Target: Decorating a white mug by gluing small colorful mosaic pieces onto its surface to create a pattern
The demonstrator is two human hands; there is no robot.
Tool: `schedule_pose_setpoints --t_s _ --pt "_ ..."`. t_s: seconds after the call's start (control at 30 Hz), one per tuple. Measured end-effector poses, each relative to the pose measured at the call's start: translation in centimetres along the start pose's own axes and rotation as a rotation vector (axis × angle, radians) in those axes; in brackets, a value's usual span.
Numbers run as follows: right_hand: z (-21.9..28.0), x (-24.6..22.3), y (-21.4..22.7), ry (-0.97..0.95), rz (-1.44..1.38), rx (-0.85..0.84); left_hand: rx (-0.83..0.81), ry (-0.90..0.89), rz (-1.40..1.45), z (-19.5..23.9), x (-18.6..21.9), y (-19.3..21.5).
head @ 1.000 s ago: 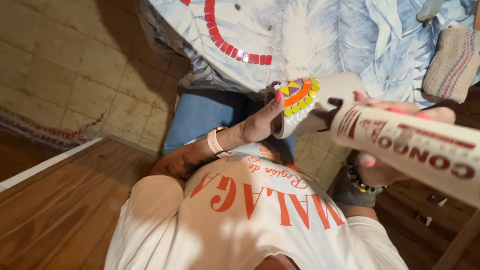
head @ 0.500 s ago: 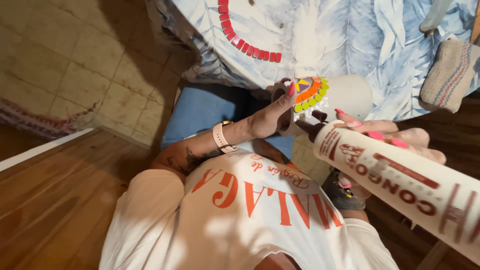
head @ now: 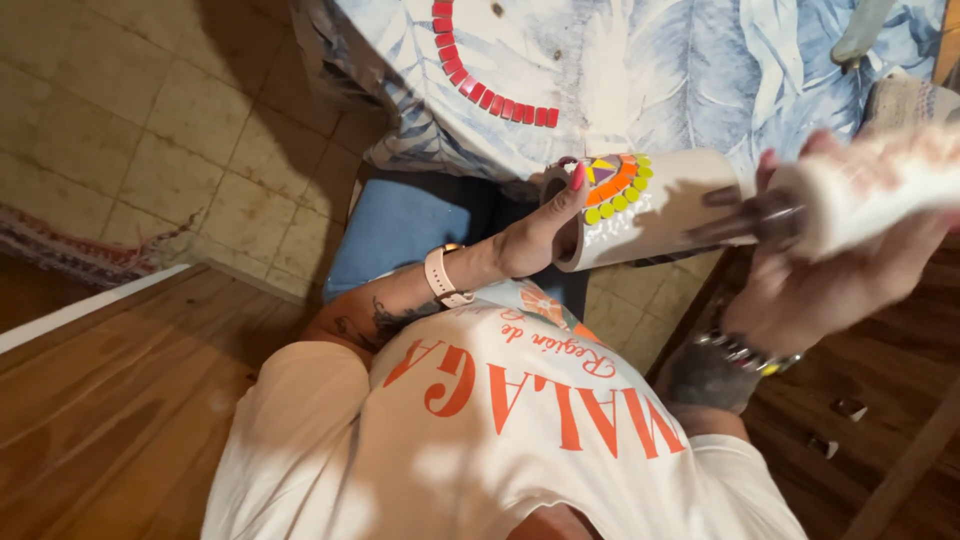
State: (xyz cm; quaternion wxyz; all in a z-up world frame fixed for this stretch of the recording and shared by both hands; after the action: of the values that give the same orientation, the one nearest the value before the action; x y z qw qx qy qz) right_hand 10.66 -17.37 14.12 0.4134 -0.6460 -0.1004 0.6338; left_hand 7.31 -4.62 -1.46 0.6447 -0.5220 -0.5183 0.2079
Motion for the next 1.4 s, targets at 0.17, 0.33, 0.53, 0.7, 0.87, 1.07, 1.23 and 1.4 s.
schedule_pose_setpoints --t_s 0.17,0.33,0.53,0.7,0.87,1.07,1.23,1.4 --pt "-5.4 1.7 -2.8 -0.455 0.060 -0.156 0.031 0.097 0.217 -0.1 1.1 -1.9" --pt "-12.8 1.8 -4.6 0.241 1.366 -1.125 0.077 -0.044 -0.389 0.4 -3.3 4.7" --pt "-14.1 4.6 -2.1 0.799 2.218 -0.836 0.109 0.155 -0.405 0.8 -0.1 0.9" --pt "-6.1 7.0 -9.3 1.018 1.837 -1.310 0.107 0.210 -0.459 1.3 0.6 0.5" --pt "0.1 13.0 -12.5 0.242 1.393 -1.933 0.022 0.182 -0.112 1.3 0.8 -1.4" --pt "0.6 17.8 -10.0 0.085 1.622 -2.045 -0.004 0.142 -0.091 1.2 2.8 -3.6" --pt "0.5 16.9 -11.5 -0.055 1.467 -1.929 0.059 -0.023 -0.157 0.3 4.2 -4.1" --pt "-2.0 14.5 -12.5 -0.095 1.477 -1.661 0.080 -0.029 -0.047 0.1 5.2 -4.8"
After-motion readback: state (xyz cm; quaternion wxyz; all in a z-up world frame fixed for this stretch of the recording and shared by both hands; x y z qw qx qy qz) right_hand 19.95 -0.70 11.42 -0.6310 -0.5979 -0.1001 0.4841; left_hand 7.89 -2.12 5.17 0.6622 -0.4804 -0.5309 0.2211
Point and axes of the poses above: each hand's wrist, its own z-axis away from the middle knuckle, its own y-axis out of the back of the hand, x = y × z, the point moved 8 cm from there along -z, towards the middle knuckle, and after that the axes turned 1 degree about -z, right-handed, at the moved point
